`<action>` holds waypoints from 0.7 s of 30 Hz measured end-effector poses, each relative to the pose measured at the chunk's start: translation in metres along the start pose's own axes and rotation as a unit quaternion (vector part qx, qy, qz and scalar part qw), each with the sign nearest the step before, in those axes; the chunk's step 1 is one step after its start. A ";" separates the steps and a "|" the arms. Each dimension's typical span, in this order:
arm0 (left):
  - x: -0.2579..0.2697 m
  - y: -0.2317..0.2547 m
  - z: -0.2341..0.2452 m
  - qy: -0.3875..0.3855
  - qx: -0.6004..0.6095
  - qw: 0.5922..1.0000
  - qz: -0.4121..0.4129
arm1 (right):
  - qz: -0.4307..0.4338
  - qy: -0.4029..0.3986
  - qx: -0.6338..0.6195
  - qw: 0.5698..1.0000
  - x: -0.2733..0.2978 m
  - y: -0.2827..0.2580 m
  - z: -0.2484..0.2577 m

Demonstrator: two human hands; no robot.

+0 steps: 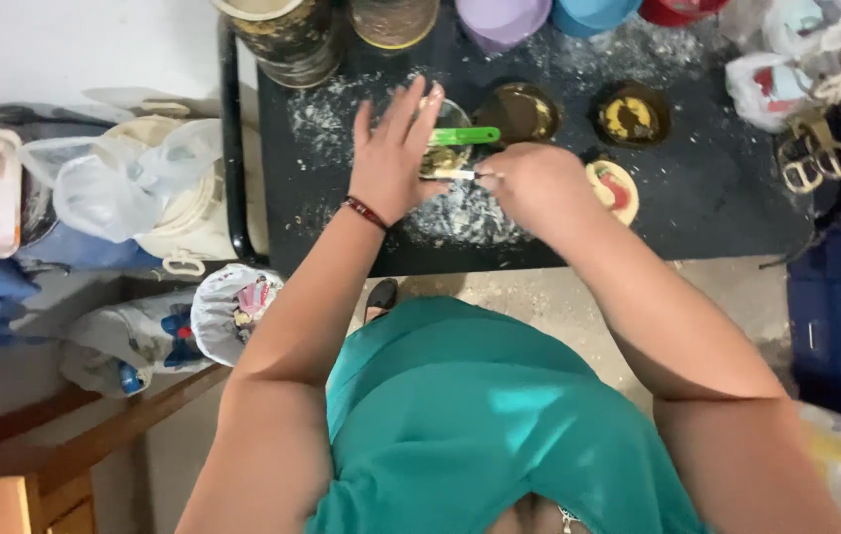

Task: Refining a dental plaster mold by applying and smoothing material with a small tool.

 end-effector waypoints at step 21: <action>0.068 0.120 -0.077 0.177 0.273 0.936 -0.132 | -0.112 0.246 -0.059 0.961 0.220 0.101 -0.046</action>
Point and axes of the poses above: each hand's wrist, its own x-axis away from the middle knuckle, its own z-axis out of the back of the hand, y = z × x, the point moved 1 cm from there along -x, towards the middle knuckle, and after that the axes turned 4 degrees about x, right-handed, at the moved point
